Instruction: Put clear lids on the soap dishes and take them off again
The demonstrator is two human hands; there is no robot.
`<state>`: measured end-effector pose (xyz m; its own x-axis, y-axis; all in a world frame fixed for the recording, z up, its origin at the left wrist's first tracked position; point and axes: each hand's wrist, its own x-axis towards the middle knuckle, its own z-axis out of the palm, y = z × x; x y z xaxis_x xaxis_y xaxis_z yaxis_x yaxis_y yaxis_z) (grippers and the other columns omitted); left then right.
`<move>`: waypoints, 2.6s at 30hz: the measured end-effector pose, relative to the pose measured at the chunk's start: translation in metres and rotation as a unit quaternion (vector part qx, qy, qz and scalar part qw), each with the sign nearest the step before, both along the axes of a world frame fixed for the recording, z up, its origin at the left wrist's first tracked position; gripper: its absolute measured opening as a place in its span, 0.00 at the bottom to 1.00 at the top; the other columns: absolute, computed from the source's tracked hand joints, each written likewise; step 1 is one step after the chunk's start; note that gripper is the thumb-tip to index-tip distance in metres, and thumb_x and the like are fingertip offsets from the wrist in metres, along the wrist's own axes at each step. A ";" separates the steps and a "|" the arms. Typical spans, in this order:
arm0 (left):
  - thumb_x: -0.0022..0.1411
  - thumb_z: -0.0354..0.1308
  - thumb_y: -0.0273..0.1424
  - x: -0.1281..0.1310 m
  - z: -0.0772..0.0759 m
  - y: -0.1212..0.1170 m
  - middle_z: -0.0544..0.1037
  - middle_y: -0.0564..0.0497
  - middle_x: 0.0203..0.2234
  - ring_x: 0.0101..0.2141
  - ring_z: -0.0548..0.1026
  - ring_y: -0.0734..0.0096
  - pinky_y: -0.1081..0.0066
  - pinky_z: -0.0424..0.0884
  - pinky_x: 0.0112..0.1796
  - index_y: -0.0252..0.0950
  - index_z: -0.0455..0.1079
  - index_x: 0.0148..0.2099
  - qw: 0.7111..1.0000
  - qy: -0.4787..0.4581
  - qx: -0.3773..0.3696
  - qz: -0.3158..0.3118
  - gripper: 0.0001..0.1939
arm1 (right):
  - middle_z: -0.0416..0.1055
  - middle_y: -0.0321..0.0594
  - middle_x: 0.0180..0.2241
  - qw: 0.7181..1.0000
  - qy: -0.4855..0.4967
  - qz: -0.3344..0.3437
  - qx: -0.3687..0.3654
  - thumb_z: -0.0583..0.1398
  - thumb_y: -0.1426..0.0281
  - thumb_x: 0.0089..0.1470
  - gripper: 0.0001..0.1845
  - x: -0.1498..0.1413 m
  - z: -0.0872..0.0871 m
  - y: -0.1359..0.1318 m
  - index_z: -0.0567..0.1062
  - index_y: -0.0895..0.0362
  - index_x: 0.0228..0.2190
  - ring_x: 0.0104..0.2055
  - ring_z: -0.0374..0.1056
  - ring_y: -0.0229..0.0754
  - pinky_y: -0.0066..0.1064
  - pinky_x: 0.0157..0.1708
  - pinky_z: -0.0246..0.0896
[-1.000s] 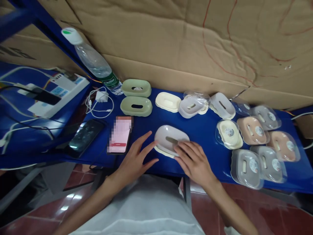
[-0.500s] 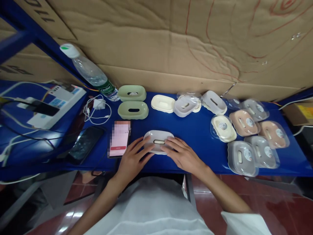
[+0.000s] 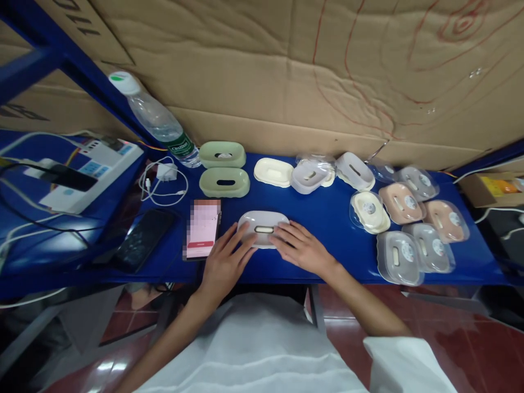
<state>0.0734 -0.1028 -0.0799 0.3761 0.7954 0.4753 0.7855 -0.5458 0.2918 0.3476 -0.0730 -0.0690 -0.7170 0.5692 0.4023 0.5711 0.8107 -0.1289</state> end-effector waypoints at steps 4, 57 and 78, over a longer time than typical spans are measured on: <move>0.75 0.61 0.28 0.003 0.002 0.000 0.75 0.40 0.67 0.69 0.70 0.43 0.47 0.79 0.59 0.39 0.73 0.65 1.000 -0.019 -0.016 -0.006 0.19 | 0.77 0.49 0.62 1.000 0.003 -0.003 -0.009 0.65 0.68 0.68 0.22 -0.001 0.003 0.004 0.77 0.56 0.61 0.68 0.70 0.49 0.49 0.70 0.67; 0.75 0.61 0.32 -0.015 0.016 0.004 0.62 0.37 0.73 0.70 0.68 0.50 0.51 0.76 0.63 0.46 0.53 0.77 0.969 -0.143 -0.191 -0.063 0.35 | 0.83 0.40 0.48 0.989 0.121 -0.080 -0.019 0.64 0.78 0.66 0.34 -0.029 0.014 -0.046 0.68 0.47 0.69 0.54 0.80 0.48 0.48 0.59 0.76; 0.75 0.62 0.32 -0.022 0.010 -0.003 0.67 0.40 0.72 0.68 0.72 0.50 0.47 0.75 0.63 0.47 0.67 0.70 0.965 -0.126 -0.217 -0.073 0.25 | 0.57 0.45 0.75 0.994 0.077 -0.044 -0.068 0.70 0.68 0.63 0.45 -0.014 -0.005 -0.044 0.59 0.45 0.74 0.78 0.53 0.56 0.62 0.75 0.52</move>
<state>0.0518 -0.1062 -0.0700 0.4158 0.8873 0.1996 0.5835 -0.4286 0.6898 0.3335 -0.1175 -0.0741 -0.5990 0.6826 0.4187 0.6036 0.7284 -0.3241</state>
